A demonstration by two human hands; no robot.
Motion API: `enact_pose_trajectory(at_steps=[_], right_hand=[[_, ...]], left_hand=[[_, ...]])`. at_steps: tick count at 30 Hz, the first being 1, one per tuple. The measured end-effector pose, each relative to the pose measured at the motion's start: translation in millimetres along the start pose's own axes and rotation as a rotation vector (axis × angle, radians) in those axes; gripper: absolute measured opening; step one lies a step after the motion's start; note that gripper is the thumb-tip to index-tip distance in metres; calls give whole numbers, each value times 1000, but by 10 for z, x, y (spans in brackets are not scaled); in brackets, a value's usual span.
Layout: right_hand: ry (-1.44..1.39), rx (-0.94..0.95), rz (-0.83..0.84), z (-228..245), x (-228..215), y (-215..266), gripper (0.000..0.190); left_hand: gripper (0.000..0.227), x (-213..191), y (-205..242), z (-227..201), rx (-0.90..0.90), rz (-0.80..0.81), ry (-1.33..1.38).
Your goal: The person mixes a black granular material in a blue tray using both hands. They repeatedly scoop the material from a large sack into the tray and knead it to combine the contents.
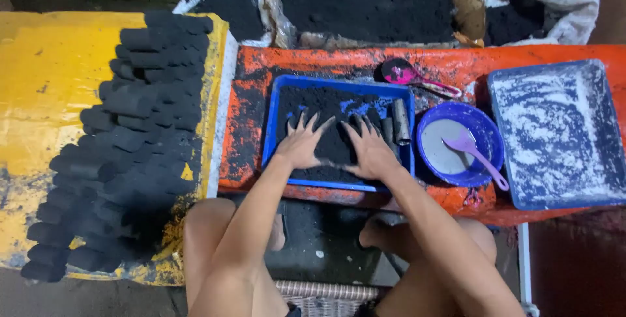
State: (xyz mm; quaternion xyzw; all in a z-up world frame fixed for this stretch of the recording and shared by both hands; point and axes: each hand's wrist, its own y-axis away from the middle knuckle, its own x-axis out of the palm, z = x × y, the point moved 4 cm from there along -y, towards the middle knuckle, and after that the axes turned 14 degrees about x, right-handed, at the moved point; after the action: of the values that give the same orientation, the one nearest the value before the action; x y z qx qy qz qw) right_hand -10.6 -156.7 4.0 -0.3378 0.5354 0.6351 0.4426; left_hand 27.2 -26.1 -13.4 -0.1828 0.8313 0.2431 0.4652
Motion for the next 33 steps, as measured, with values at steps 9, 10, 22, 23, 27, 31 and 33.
enact_pose_trajectory(at_steps=[9,10,22,23,27,31,33], right_hand=[[191,-23,-324,-313,865,-577,50],[193,-18,-320,-323,872,-549,50],[-426,147,-319,-120,-143,-151,18],[-511,113,-326,-73,-257,-106,16],[-589,21,-380,120,-622,87,16],[-558,74,-402,18,-550,0,14],[-453,146,-439,-150,-392,-162,13]], left_hand=[[57,784,-493,466,-64,-137,-164],[57,829,-460,433,-60,-135,-160],[55,-174,-235,-109,-112,-222,129],[55,-254,-214,-162,-88,-258,140],[58,-280,-252,-159,13,-359,77],[52,-359,-240,-171,1,-410,9],[44,-391,-232,-152,7,-468,61]])
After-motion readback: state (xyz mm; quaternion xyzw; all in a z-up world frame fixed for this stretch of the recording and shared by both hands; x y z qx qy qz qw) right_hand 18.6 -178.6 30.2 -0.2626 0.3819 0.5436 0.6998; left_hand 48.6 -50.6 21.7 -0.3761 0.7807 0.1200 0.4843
